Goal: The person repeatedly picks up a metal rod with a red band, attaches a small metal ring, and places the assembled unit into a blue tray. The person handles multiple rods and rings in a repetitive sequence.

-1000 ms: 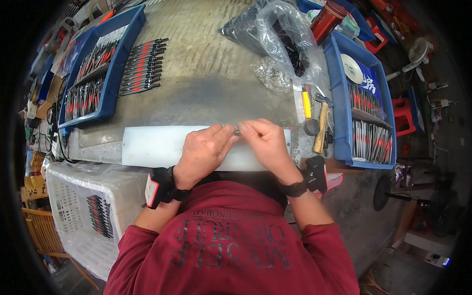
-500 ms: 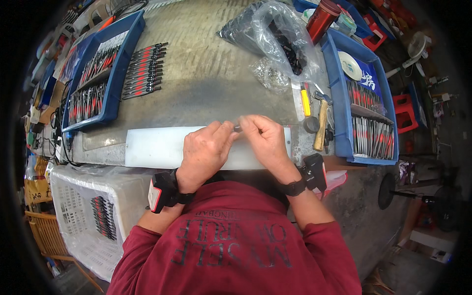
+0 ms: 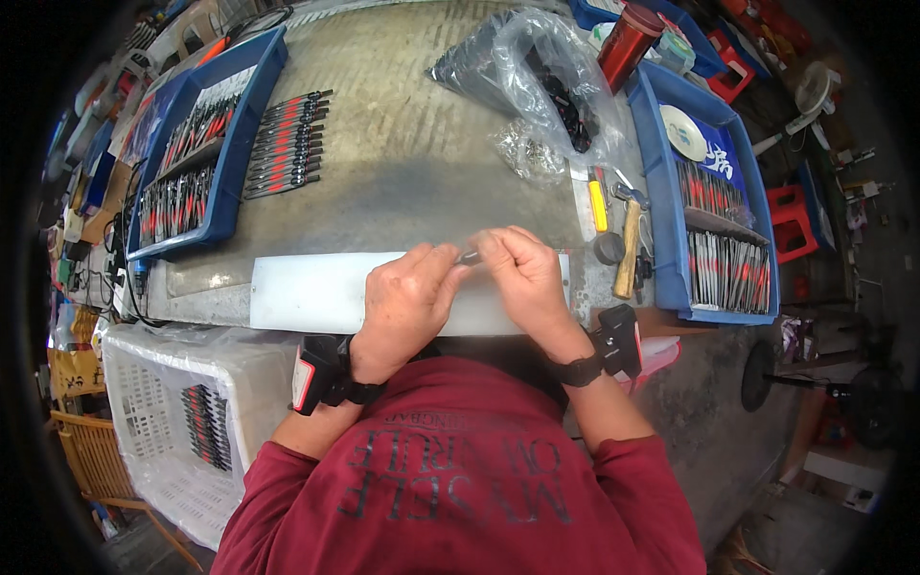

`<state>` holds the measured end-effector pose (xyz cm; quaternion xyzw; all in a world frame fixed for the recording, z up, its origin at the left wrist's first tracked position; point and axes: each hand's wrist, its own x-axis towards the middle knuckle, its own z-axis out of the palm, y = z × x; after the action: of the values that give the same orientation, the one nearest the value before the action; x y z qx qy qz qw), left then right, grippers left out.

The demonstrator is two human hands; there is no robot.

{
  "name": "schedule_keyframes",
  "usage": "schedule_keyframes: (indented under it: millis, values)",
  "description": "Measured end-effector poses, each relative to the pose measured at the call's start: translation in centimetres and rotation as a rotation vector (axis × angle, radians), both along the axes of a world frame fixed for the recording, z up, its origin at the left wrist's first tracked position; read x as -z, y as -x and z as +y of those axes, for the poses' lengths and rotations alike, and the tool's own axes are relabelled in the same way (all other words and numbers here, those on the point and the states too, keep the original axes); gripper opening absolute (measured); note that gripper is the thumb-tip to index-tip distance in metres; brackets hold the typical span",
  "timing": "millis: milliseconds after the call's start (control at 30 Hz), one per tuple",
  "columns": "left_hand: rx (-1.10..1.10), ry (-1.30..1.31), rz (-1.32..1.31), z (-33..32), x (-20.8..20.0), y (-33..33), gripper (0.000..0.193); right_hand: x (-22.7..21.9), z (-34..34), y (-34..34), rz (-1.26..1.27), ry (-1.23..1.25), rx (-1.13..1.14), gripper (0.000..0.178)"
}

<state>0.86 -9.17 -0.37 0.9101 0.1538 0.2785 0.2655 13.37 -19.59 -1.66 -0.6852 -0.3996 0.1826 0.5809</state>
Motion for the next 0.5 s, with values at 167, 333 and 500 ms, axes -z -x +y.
schedule_keyframes:
  millis: [167,333,500]
  values:
    - [0.054,0.113,-0.031,0.8,0.5,-0.2,0.018,-0.8,-0.6,-1.0,0.042,0.053,-0.124,0.023]
    - [0.15,0.389,-0.044,1.5,0.2,-0.3,0.025,-2.4,-1.4,-1.9,-0.107,0.11,-0.239,0.02]
    - [0.129,0.537,0.074,1.5,0.1,-0.4,0.037,-2.8,-1.8,-1.9,-0.178,0.11,-0.302,0.02]
